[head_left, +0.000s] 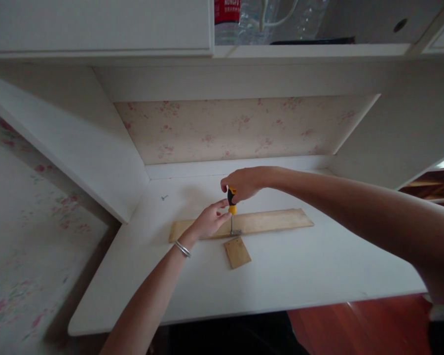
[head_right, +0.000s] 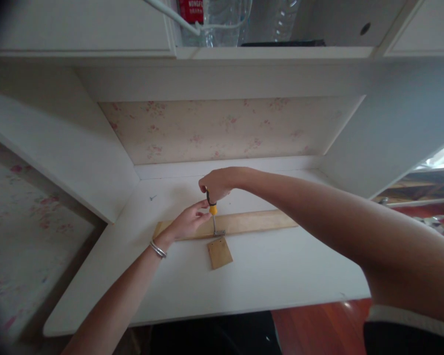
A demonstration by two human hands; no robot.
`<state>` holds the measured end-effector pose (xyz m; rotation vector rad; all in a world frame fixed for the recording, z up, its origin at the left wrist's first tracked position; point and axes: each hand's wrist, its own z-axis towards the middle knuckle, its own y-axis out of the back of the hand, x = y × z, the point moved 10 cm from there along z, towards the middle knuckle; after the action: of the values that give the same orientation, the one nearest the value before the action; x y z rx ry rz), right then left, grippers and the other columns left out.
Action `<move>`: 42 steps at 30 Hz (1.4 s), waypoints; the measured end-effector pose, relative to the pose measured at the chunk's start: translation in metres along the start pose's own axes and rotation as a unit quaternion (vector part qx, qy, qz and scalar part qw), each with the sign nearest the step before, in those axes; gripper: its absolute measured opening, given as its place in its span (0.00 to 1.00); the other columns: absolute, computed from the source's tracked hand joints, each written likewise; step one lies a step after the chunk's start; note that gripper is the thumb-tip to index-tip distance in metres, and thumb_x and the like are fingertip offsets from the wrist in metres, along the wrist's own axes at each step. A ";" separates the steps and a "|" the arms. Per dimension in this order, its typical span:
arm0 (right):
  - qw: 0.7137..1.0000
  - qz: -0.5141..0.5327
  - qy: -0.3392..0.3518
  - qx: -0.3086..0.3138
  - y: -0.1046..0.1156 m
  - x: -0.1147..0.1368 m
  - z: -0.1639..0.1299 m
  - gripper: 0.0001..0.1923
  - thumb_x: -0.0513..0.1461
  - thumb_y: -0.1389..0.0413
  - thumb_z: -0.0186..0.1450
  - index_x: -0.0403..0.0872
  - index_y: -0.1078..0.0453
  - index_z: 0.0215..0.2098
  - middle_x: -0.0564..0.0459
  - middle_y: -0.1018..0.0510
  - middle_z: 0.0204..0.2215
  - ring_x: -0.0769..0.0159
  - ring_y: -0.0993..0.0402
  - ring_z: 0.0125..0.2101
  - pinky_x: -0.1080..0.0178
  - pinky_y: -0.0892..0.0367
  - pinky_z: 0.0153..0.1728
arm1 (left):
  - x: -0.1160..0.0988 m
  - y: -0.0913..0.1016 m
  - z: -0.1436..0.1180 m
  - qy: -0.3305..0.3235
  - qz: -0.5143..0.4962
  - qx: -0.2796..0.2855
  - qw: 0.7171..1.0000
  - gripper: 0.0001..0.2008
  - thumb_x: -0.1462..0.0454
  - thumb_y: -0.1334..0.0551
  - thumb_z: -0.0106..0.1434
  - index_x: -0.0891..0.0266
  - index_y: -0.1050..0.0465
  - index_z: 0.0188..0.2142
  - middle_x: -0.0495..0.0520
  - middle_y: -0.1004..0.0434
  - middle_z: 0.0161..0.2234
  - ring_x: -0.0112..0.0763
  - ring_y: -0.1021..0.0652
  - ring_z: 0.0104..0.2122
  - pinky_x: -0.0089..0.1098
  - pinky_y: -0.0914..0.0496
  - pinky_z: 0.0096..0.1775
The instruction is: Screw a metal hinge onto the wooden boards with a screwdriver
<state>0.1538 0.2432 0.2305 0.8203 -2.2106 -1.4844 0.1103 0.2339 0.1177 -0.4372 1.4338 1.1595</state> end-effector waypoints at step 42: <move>0.999 0.004 -0.048 0.012 -0.011 -0.011 -0.012 0.28 0.55 0.48 0.61 0.45 0.33 0.51 0.42 0.25 0.37 0.55 0.28 0.32 0.61 0.39 0.28 | -0.021 -0.006 0.027 -0.052 0.055 0.026 0.997 0.11 0.59 0.35 0.56 0.64 0.28 0.35 0.52 0.24 0.33 0.31 0.25 0.33 0.28 0.32 0.36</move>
<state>0.1717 0.2385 0.2256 0.7615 -2.3025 -1.5264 0.1348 0.2462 0.1388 -0.2609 1.4084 1.2127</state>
